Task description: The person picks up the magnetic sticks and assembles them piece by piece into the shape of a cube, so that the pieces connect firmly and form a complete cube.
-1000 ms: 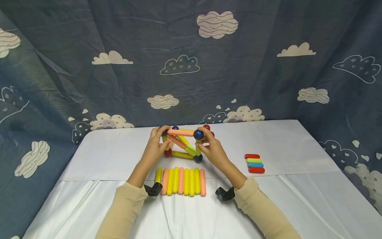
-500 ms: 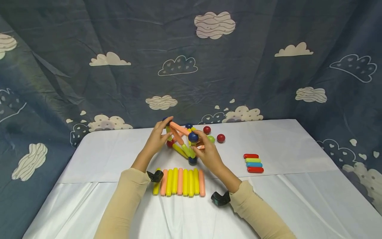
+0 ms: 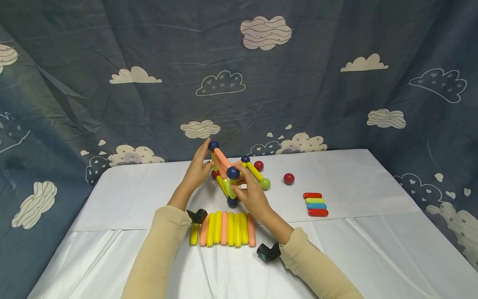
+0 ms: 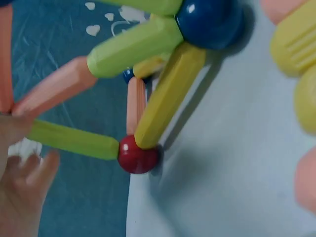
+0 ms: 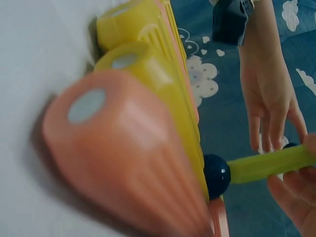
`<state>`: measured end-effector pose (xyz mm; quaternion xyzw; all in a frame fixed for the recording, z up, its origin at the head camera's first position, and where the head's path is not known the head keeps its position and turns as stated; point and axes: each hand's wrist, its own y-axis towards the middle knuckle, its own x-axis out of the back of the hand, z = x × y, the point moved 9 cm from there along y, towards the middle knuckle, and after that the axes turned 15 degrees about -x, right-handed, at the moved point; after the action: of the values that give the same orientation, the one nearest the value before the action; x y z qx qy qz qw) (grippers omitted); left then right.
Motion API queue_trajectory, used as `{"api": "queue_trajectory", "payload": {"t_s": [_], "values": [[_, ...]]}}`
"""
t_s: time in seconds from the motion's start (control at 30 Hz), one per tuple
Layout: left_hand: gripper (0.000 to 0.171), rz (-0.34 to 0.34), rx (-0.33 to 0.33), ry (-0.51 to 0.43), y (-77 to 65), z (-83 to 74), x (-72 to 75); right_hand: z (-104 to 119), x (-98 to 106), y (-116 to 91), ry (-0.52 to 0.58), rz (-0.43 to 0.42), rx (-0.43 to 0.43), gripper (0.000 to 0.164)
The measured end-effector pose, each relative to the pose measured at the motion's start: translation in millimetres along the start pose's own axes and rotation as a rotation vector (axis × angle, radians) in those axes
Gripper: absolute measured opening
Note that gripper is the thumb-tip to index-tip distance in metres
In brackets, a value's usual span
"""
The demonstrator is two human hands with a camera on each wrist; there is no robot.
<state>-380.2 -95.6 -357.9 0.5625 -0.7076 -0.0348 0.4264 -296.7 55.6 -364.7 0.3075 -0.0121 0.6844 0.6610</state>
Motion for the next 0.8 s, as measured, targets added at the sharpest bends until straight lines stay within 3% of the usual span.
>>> {"api": "queue_trajectory", "payload": {"t_s": [0.13,0.23,0.33,0.4,0.5,0.63,0.8], "values": [[0.051,-0.195,-0.068,0.066,-5.3,-17.9,16.0,-6,4,-1,-0.028,0.046,-0.005,0.067],[0.036,-0.264,-0.148,0.075,-9.8,-41.7,16.8,-14,17,0,-0.059,0.013,0.026,0.06],[0.032,-0.18,-0.223,0.074,-13.6,-67.3,1.8,-31,34,4,-0.141,-0.053,0.009,0.044],[0.035,-0.088,-0.241,0.096,-16.9,-79.7,-12.2,-48,41,8,-0.221,-0.061,-0.071,0.038],[0.039,-0.007,-0.228,0.151,-22.5,-88.4,-25.9,-75,42,9,-0.366,0.013,-0.224,0.035],[0.04,-0.014,-0.19,0.144,-27.4,-87.4,-28.7,-96,40,5,-0.459,0.12,-0.354,0.031],[0.038,-0.055,-0.191,0.047,-30.6,-81.7,-23.8,-95,40,-1,-0.481,0.144,-0.372,0.03]]}}
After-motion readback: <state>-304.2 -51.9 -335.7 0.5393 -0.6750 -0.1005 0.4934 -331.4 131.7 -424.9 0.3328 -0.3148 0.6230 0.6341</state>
